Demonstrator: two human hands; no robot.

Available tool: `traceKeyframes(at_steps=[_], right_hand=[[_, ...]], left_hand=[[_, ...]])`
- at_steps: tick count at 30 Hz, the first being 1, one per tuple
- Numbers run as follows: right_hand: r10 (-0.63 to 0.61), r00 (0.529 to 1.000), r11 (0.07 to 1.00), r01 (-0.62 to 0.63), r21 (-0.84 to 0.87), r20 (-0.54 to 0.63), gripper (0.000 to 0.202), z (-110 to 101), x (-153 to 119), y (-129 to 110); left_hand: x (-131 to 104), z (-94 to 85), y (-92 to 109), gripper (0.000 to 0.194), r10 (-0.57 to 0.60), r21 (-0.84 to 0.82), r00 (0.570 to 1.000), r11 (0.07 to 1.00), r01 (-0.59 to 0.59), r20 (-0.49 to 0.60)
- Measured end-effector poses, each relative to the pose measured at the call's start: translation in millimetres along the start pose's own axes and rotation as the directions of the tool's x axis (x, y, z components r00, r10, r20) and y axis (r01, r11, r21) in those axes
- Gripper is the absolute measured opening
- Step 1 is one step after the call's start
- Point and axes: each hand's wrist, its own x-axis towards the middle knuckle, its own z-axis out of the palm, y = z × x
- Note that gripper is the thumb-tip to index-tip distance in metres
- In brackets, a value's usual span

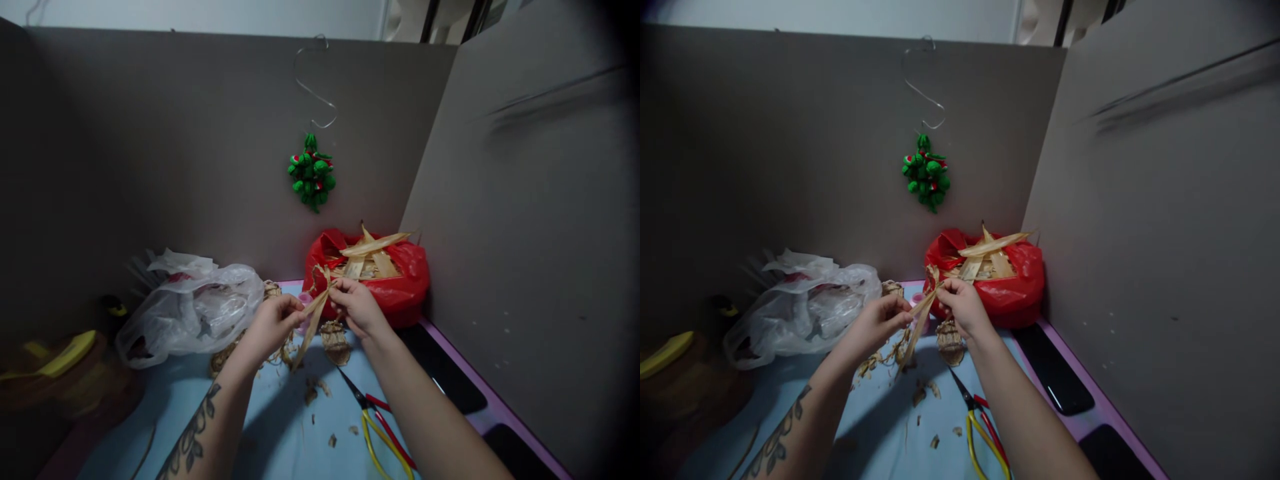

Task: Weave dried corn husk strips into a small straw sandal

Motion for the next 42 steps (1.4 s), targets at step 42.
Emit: traceKeyframes(at_steps=[42], right_hand=[[-0.074, 0.989, 0.997, 0.075, 0.003, -0.125, 0.021, 26.9, -17.0, 8.9]], left_hand=[[-17.1, 41.2, 15.2, 0.027, 0.326, 0.543, 0.930, 0.818, -0.189, -0.168]])
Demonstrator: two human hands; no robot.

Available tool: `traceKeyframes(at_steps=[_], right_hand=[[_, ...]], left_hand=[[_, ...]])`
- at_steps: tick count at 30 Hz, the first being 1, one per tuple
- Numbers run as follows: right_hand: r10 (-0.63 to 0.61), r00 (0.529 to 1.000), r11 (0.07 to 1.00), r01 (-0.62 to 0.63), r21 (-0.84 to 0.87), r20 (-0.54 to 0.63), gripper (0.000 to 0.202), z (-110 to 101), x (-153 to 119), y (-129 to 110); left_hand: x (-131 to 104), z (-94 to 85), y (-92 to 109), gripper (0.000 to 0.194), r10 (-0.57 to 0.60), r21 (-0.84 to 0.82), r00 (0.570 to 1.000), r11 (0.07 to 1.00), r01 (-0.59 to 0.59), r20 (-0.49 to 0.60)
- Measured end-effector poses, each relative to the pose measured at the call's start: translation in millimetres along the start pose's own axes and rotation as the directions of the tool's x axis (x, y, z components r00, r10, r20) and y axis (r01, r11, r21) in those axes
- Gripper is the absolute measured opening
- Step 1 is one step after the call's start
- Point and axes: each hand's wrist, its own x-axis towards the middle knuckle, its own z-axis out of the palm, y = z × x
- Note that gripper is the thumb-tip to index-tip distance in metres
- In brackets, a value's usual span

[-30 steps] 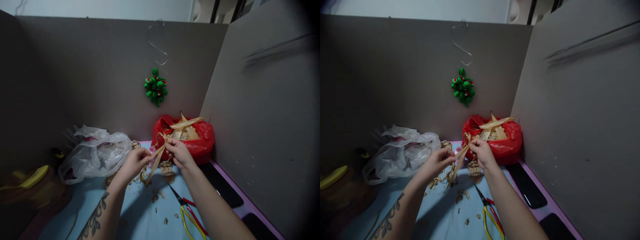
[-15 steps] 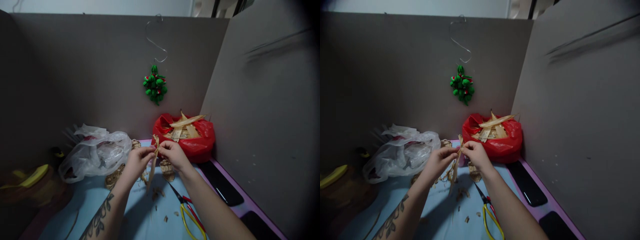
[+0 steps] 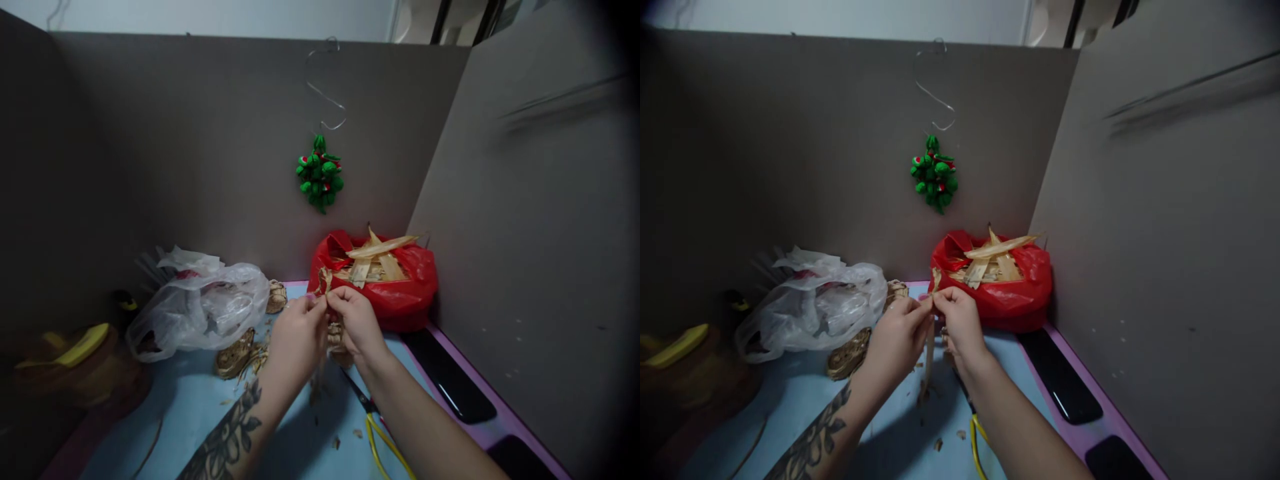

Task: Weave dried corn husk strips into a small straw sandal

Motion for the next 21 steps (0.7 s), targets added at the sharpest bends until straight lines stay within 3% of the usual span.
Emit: traceKeyframes(at_steps=[2, 5, 9, 13, 15, 21], right_hand=[[0.013, 1.000, 1.000, -0.013, 0.011, 0.003, 0.022, 0.0, 0.3, -1.4], [0.048, 0.998, 0.999, -0.048, 0.016, 0.035, 0.023, 2.3, -1.3, -1.1], [0.083, 0.990, 0.996, -0.084, 0.002, 0.117, 0.025, 6.3, -3.4, 2.5], [0.108, 0.975, 0.993, -0.115, 0.026, 0.195, 0.027, 7.7, -3.8, 5.4], [0.111, 0.974, 0.992, -0.120, 0.032, 0.196, 0.026, 7.4, -3.7, 5.3], [0.102, 0.982, 0.995, -0.098, -0.032, 0.158, 0.027, 4.8, -1.0, 7.8]], left_hand=[[-1.3, -3.0, 3.3, 0.029, 0.028, 0.099, 0.999, 0.995, -0.031, 0.028], [0.5, -7.4, -1.6, 0.029, 0.028, 0.078, 1.000, 0.997, -0.029, 0.014], [7.2, -8.3, -18.6, 0.024, -0.083, -0.109, 0.993, 0.991, 0.074, -0.082], [11.0, -1.9, -30.2, 0.024, -0.210, -0.371, 0.975, 0.902, 0.220, 0.067], [10.3, 1.4, -31.2, 0.025, -0.244, -0.436, 0.965, 0.861, 0.260, 0.093], [6.4, 2.3, -26.5, 0.021, -0.203, -0.302, 0.978, 0.931, 0.206, 0.042]])
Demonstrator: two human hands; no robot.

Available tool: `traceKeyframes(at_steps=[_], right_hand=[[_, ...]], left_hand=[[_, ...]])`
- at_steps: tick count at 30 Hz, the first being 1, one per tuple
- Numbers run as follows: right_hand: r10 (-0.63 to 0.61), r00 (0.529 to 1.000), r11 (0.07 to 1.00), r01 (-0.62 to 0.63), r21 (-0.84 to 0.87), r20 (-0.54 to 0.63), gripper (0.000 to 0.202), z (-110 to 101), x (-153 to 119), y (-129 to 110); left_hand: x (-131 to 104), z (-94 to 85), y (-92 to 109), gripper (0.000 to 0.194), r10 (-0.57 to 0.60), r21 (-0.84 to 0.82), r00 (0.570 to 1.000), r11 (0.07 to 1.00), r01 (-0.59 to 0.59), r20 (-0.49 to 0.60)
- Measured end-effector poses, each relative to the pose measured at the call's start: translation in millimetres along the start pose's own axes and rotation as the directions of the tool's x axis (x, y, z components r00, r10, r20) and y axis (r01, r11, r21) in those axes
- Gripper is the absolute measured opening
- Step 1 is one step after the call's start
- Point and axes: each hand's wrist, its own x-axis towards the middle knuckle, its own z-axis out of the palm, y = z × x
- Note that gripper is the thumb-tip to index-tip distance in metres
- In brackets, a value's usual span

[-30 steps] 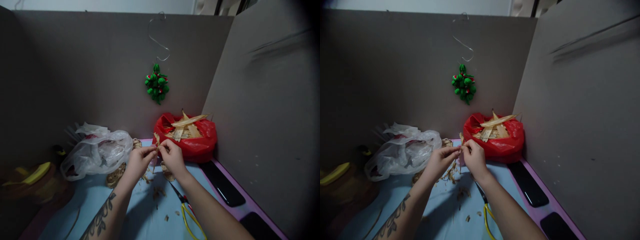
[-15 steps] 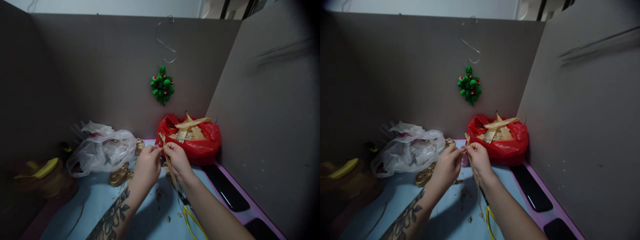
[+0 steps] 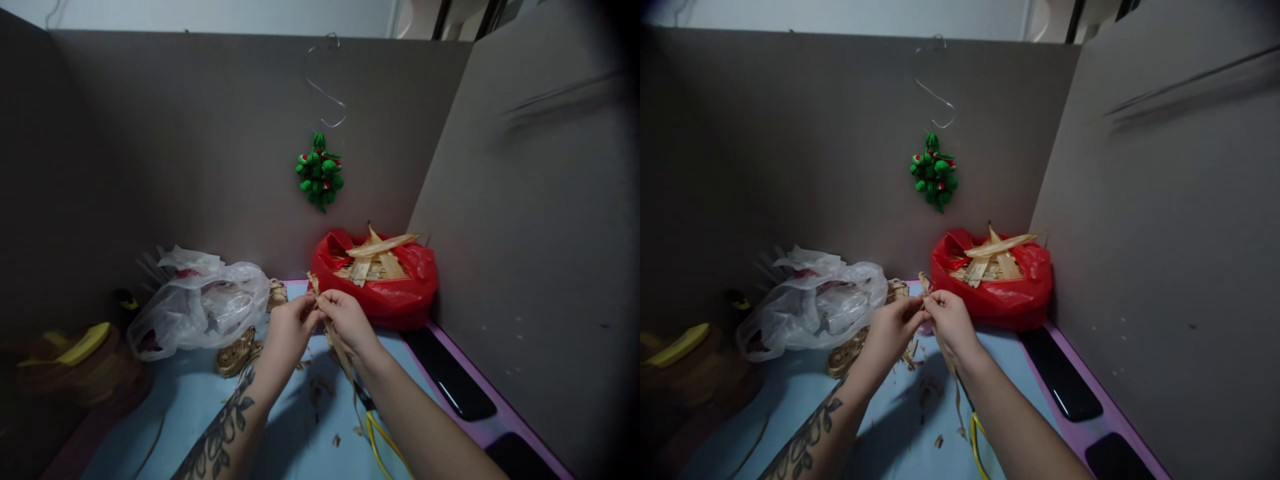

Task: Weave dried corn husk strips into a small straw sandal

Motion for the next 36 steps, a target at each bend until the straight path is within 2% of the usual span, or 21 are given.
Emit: traceKeyframes(at_steps=[4, 9, 11, 14, 16, 19, 21, 24, 27, 29, 31, 33, 36], right_hand=[[-0.086, 0.996, 0.986, 0.084, -0.147, -0.005, 0.024, -2.0, 2.0, 4.3], [-0.264, 0.964, 0.866, 0.247, -0.434, 0.021, 0.012, -3.8, 0.2, 2.3], [-0.275, 0.961, 0.865, 0.263, -0.428, 0.035, 0.011, -4.9, 0.5, 0.3], [-0.202, 0.977, 0.906, 0.211, -0.367, 0.063, 0.011, -7.9, 2.1, -4.1], [-0.162, 0.985, 0.914, 0.173, -0.367, 0.060, 0.013, -9.5, 2.0, -7.8], [-0.153, 0.988, 0.905, 0.152, -0.396, 0.028, 0.014, -8.2, -2.2, -11.2], [-0.179, 0.984, 0.886, 0.164, -0.434, 0.007, 0.014, -4.1, -6.8, -10.0], [-0.304, 0.953, 0.783, 0.252, -0.568, 0.004, 0.014, 3.7, -13.4, -3.6], [-0.473, 0.876, 0.592, 0.394, -0.703, 0.092, 0.015, 9.7, -17.8, 3.7], [-0.524, 0.834, 0.471, 0.452, -0.758, 0.171, 0.017, 12.1, -20.1, 6.6], [-0.519, 0.821, 0.380, 0.471, -0.796, 0.238, 0.023, 13.6, -22.2, 7.0], [-0.498, 0.817, 0.331, 0.490, -0.806, 0.291, 0.030, 13.5, -23.1, 4.5], [-0.524, 0.801, 0.357, 0.515, -0.779, 0.289, 0.024, 8.8, -21.2, -3.7]], left_hand=[[2.8, -2.3, -3.7, 0.017, -0.038, 0.016, 0.999, 0.999, 0.038, 0.003], [9.3, -1.1, -12.9, 0.022, -0.115, -0.179, 0.992, 0.976, 0.123, 0.051], [11.3, 0.7, -14.5, 0.022, -0.144, -0.296, 0.984, 0.940, 0.170, 0.107], [13.0, 3.2, -14.6, 0.019, -0.144, -0.376, 0.979, 0.907, 0.189, 0.144], [12.8, 4.4, -14.0, 0.018, -0.104, -0.312, 0.990, 0.942, 0.127, 0.091], [10.7, 6.7, -13.6, 0.014, -0.031, -0.126, 0.998, 0.992, 0.024, -0.055], [9.1, 9.2, -14.8, 0.013, -0.031, -0.087, 0.991, 0.996, 0.020, -0.126], [9.0, 12.9, -20.2, 0.017, -0.131, -0.273, 0.985, 0.957, 0.097, -0.113], [12.1, 13.1, -27.4, 0.020, -0.229, -0.548, 0.973, 0.816, 0.182, -0.017], [14.7, 10.8, -30.7, 0.020, -0.256, -0.657, 0.967, 0.728, 0.195, 0.004], [16.8, 7.6, -31.6, 0.019, -0.278, -0.713, 0.960, 0.674, 0.193, -0.003], [18.1, 4.7, -30.0, 0.020, -0.299, -0.738, 0.954, 0.647, 0.192, -0.014], [18.2, 3.2, -24.2, 0.024, -0.313, -0.740, 0.950, 0.638, 0.210, 0.000]])
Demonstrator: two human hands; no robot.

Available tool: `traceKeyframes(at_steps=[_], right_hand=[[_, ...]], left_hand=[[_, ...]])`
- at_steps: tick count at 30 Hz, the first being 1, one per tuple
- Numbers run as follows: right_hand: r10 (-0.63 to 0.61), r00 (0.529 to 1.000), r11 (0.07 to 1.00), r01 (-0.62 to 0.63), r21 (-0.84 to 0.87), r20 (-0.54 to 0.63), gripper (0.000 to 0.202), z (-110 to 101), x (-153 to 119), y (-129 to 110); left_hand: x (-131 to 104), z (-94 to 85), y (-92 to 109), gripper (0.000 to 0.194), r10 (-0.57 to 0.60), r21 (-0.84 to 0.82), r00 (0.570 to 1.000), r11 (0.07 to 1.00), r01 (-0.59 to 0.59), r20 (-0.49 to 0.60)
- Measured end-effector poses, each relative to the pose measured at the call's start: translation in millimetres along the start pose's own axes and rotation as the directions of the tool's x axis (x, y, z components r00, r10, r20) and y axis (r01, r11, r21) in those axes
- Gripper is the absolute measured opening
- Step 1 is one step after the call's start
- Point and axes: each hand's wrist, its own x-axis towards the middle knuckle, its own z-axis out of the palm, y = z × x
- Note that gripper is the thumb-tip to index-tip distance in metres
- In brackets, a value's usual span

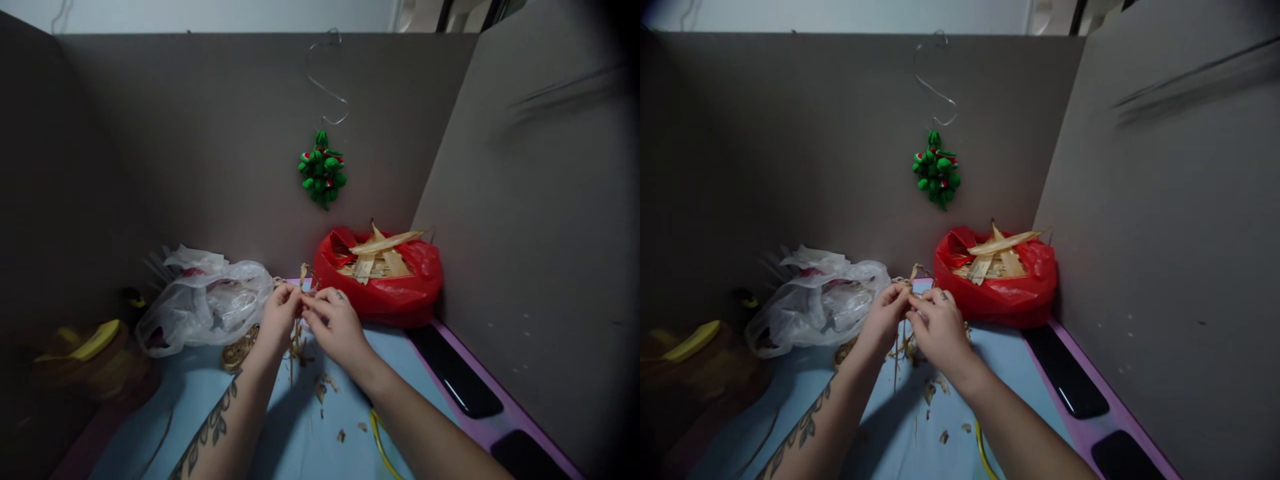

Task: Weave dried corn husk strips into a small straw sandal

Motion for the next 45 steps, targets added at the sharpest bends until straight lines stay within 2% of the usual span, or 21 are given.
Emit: traceKeyframes(at_steps=[4, 10, 12, 15, 17, 22, 24, 28, 32, 35, 40, 45], right_hand=[[0.086, 0.991, 0.994, -0.078, 0.074, -0.107, 0.013, -12.4, 8.5, 7.0], [0.261, 0.963, 0.896, -0.267, 0.355, 0.066, 0.013, -12.4, 11.8, 11.7], [0.248, 0.968, 0.913, -0.246, 0.325, 0.035, 0.011, -10.5, 9.7, 10.1], [0.152, 0.988, 0.968, -0.141, 0.208, -0.038, 0.013, -8.5, 5.8, 6.5], [0.121, 0.992, 0.977, -0.111, 0.184, -0.045, 0.015, -7.9, 4.6, 5.1], [0.286, 0.956, 0.897, -0.289, 0.335, 0.059, 0.009, -12.9, 9.5, 8.9], [0.333, 0.937, 0.862, -0.346, 0.371, 0.101, 0.010, -16.2, 12.3, 11.8], [0.327, 0.932, 0.847, -0.363, 0.390, 0.157, 0.011, -18.8, 14.5, 14.9], [0.299, 0.935, 0.834, -0.353, 0.425, 0.190, 0.013, -17.2, 14.7, 16.5], [0.291, 0.940, 0.848, -0.340, 0.408, 0.179, 0.012, -16.9, 15.1, 20.1], [0.289, 0.946, 0.876, -0.322, 0.360, 0.143, 0.012, -19.2, 15.0, 24.4], [0.270, 0.956, 0.905, -0.292, 0.310, 0.113, 0.012, -21.5, 14.3, 22.6]], left_hand=[[-4.7, 6.4, 3.1, 0.027, -0.008, 0.065, 0.997, 0.998, 0.003, 0.078], [-8.5, 8.2, 2.4, 0.029, 0.034, 0.171, 0.993, 0.984, -0.053, 0.117], [-8.9, 7.7, 2.2, 0.029, 0.041, 0.193, 0.992, 0.979, -0.063, 0.116], [-9.3, 7.5, 2.0, 0.027, 0.054, 0.222, 0.993, 0.972, -0.075, 0.101], [-9.7, 7.9, 2.2, 0.027, 0.073, 0.242, 0.994, 0.966, -0.092, 0.087], [-11.9, 8.8, 7.8, 0.024, 0.075, 0.308, 0.986, 0.944, -0.118, 0.148], [-13.7, 8.4, 12.0, 0.023, 0.098, 0.394, 0.977, 0.904, -0.166, 0.187], [-17.2, 6.9, 17.6, 0.020, 0.199, 0.615, 0.950, 0.726, -0.309, 0.241], [-16.9, 4.0, 17.4, 0.019, 0.221, 0.670, 0.936, 0.654, -0.351, 0.275], [-14.3, -1.0, 18.6, 0.014, 0.209, 0.655, 0.931, 0.665, -0.360, 0.300], [-10.6, -9.1, 24.8, 0.018, 0.186, 0.608, 0.916, 0.698, -0.378, 0.356], [-10.6, -8.0, 29.7, 0.020, 0.120, 0.558, 0.939, 0.777, -0.290, 0.321]])
